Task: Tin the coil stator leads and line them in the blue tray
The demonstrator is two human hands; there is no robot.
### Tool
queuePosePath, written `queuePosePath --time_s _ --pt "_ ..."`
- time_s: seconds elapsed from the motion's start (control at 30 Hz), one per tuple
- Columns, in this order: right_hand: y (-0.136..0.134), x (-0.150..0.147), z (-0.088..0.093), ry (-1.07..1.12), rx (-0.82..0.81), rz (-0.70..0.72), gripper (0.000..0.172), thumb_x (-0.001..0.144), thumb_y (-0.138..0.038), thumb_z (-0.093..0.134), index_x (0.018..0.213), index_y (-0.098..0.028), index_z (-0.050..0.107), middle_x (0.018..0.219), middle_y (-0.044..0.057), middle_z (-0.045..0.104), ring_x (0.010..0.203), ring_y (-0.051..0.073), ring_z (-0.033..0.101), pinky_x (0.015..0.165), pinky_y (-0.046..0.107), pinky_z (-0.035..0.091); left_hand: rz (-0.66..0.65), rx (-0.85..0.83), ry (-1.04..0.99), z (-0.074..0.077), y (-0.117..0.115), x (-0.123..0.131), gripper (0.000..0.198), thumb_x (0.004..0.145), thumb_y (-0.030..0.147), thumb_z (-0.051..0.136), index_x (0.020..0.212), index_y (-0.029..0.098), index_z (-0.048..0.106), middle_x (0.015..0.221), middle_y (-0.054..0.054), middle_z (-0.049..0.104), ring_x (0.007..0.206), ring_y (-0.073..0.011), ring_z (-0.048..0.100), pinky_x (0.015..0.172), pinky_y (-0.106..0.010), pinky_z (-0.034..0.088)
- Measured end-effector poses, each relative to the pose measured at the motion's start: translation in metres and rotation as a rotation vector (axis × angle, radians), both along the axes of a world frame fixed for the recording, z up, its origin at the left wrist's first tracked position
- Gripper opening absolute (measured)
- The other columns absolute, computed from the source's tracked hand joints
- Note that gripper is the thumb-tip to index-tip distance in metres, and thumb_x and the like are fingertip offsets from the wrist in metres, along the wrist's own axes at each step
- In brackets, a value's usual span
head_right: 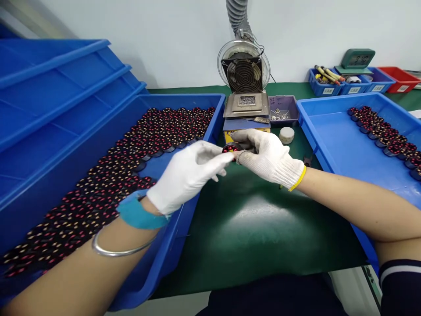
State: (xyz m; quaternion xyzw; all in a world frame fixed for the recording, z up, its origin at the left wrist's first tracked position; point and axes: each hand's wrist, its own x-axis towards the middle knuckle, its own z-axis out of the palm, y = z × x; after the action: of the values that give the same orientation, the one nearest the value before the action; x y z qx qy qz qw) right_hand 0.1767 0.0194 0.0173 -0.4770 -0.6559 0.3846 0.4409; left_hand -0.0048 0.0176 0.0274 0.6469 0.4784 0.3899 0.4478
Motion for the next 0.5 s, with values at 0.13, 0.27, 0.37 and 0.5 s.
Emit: queuePosePath --time_s 0.13,0.27,0.37,0.5 --pt "0.003 0.001 0.0 0.052 -0.073 -0.029 0.036 0.074 -0.018 0.066 0.11 -0.013 0.064 0.109 0.008 0.07 0.096 0.018 0.068 0.087 0.032 0.057 -0.211 -0.141 0.048 0.005 -0.007 -0.001 0.03 0.075 0.041 0.07 0.063 0.018 0.056 0.055 -0.002 0.062 0.045 -0.0136 0.057 0.044 -0.025 0.046" --pt "0.005 0.0 0.001 0.134 -0.107 -0.077 0.032 0.075 -0.02 0.066 0.106 -0.013 0.065 0.106 0.008 0.071 0.092 0.017 0.069 0.085 0.032 0.058 -0.188 -0.142 0.026 0.015 -0.007 -0.006 0.037 0.071 0.046 0.072 0.056 0.019 0.051 0.047 0.0 0.057 0.039 -0.0127 0.051 0.039 -0.025 0.041" --pt "0.002 -0.002 0.002 0.111 -0.098 -0.074 0.032 0.073 -0.019 0.068 0.104 -0.014 0.066 0.104 0.007 0.071 0.092 0.018 0.068 0.087 0.032 0.058 0.024 0.051 0.128 0.007 -0.005 0.0 0.036 0.07 0.05 0.072 0.064 0.018 0.055 0.054 0.0 0.06 0.046 -0.0123 0.054 0.045 -0.024 0.043" --pt "0.0 -0.005 0.002 0.126 -0.146 -0.056 0.032 0.074 -0.017 0.067 0.105 -0.012 0.065 0.101 0.007 0.072 0.087 0.017 0.069 0.084 0.033 0.058 0.002 0.076 0.036 -0.006 -0.009 0.009 0.027 0.082 0.043 0.061 0.072 0.019 0.058 0.057 0.001 0.06 0.048 -0.0118 0.057 0.047 -0.024 0.046"
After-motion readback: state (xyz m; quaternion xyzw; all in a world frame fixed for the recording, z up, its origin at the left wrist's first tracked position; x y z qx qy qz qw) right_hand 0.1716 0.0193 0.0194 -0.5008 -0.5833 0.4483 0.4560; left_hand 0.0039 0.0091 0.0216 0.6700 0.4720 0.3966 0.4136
